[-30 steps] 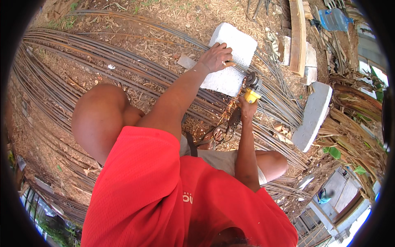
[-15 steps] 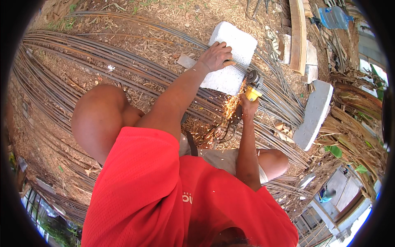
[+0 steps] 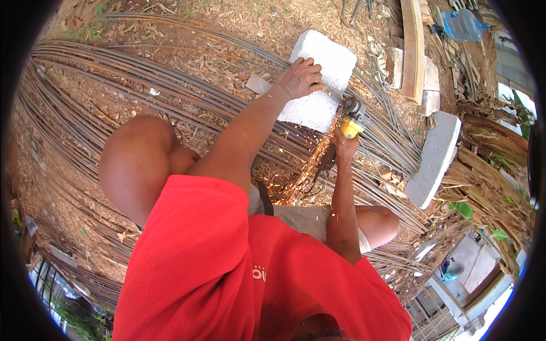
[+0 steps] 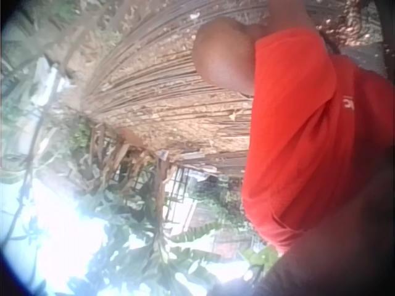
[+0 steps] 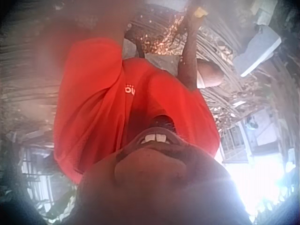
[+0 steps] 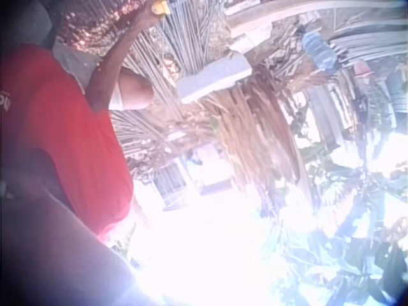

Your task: The person uses an angle grinder to cut multiple metal rods placed on white blocks. They repeatedly position the rods, cut them, and reposition them for further cuts.

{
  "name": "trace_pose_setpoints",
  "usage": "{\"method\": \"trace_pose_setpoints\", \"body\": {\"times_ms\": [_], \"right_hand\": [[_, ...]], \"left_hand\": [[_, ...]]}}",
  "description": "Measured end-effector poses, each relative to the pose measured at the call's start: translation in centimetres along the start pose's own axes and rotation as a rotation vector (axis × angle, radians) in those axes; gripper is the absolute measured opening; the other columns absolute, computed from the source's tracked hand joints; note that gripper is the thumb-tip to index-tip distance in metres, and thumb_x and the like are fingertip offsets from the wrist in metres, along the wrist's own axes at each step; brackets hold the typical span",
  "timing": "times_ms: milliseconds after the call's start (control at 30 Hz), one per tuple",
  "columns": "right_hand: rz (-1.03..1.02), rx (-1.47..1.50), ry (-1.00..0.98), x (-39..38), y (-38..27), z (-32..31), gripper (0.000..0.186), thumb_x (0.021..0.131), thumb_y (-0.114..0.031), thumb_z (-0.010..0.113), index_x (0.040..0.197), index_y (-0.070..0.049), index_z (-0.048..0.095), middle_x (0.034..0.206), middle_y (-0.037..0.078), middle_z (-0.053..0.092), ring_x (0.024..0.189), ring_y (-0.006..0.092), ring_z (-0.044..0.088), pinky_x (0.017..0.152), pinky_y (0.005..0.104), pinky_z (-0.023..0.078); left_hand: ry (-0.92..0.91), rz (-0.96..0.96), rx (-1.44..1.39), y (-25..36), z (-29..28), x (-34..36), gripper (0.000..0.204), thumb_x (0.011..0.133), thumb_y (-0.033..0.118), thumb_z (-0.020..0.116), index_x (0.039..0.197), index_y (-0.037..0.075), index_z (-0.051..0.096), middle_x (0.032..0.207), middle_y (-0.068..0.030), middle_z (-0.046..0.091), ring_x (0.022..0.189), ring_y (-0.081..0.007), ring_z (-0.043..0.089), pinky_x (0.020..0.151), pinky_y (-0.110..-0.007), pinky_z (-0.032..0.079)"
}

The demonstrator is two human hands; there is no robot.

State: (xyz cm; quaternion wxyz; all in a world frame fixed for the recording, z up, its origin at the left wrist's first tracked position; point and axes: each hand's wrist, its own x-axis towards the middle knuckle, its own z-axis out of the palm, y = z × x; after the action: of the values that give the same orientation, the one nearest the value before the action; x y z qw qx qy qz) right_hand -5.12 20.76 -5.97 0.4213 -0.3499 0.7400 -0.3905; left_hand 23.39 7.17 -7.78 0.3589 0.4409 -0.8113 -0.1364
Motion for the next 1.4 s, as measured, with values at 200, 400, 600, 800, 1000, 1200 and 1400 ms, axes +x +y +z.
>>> {"method": "trace_pose_setpoints", "body": {"times_ms": [200,400,600,800,1000,1200,1400], "right_hand": [[0.068,-0.011,0.049,-0.8,-1.6,0.8,0.045,0.086,-0.006,0.087,0.126,-0.001,0.066,0.101,0.006,0.073,0.078,0.0157,0.068,0.061,0.0313,0.056],[0.094,-0.011,0.026,-1.3,-1.4,0.3,0.048,0.084,-0.004,0.087,0.127,-0.002,0.065,0.101,0.005,0.072,0.077,0.0158,0.068,0.06,0.031,0.056],[0.046,-0.194,0.071,-1.9,-0.6,0.1,0.049,0.085,-0.006,0.087,0.128,0.0,0.066,0.1,0.006,0.072,0.076,0.0155,0.067,0.059,0.0304,0.056],[0.081,-0.084,0.007,-1.7,-0.3,-0.2,0.048,0.086,-0.01,0.087,0.128,0.0,0.067,0.102,0.006,0.073,0.08,0.0157,0.068,0.068,0.0321,0.057],[0.02,-0.075,0.032,-1.4,0.7,-0.3,0.047,0.085,-0.01,0.088,0.126,0.0,0.067,0.102,0.005,0.072,0.078,0.0152,0.066,0.064,0.0297,0.055],[0.033,-0.062,0.013,-1.8,1.0,-0.5,0.044,0.086,-0.008,0.088,0.123,-0.001,0.066,0.099,0.006,0.074,0.081,0.0169,0.069,0.068,0.0317,0.058],[0.006,-0.123,0.031,-1.1,1.1,-0.4,0.045,0.085,-0.011,0.09,0.124,-0.001,0.067,0.1,0.005,0.073,0.08,0.0163,0.068,0.069,0.0327,0.056]], "left_hand": [[-0.008,-0.009,0.002,0.0,0.0,0.0,0.033,0.097,0.046,0.08,0.095,0.013,0.079,0.103,-0.003,0.066,0.118,-0.0291,0.061,0.106,-0.045,0.05],[-0.003,-0.016,-0.019,-0.1,0.2,-0.1,0.033,0.097,0.046,0.08,0.096,0.013,0.079,0.105,-0.0029,0.066,0.12,-0.0286,0.061,0.107,-0.045,0.05],[-0.005,-0.013,0.003,0.0,0.2,-0.1,0.033,0.097,0.046,0.08,0.096,0.013,0.08,0.105,-0.0024,0.066,0.119,-0.0274,0.06,0.106,-0.044,0.05],[0.009,0.0,-0.004,-0.2,0.3,-0.1,0.032,0.097,0.046,0.08,0.095,0.014,0.079,0.104,-0.0015,0.065,0.114,-0.0258,0.06,0.103,-0.043,0.05],[0.013,0.006,0.011,-0.2,0.2,-0.1,0.032,0.097,0.046,0.08,0.095,0.014,0.079,0.102,-0.0014,0.064,0.111,-0.0251,0.06,0.101,-0.043,0.051],[0.01,-0.005,0.006,0.0,0.2,-0.1,0.033,0.096,0.047,0.081,0.095,0.013,0.079,0.102,-0.002,0.064,0.113,-0.0259,0.06,0.103,-0.044,0.051],[0.026,0.013,0.019,-0.1,0.1,0.0,0.033,0.096,0.046,0.081,0.094,0.013,0.079,0.102,-0.0026,0.064,0.114,-0.0273,0.061,0.104,-0.044,0.051]]}}
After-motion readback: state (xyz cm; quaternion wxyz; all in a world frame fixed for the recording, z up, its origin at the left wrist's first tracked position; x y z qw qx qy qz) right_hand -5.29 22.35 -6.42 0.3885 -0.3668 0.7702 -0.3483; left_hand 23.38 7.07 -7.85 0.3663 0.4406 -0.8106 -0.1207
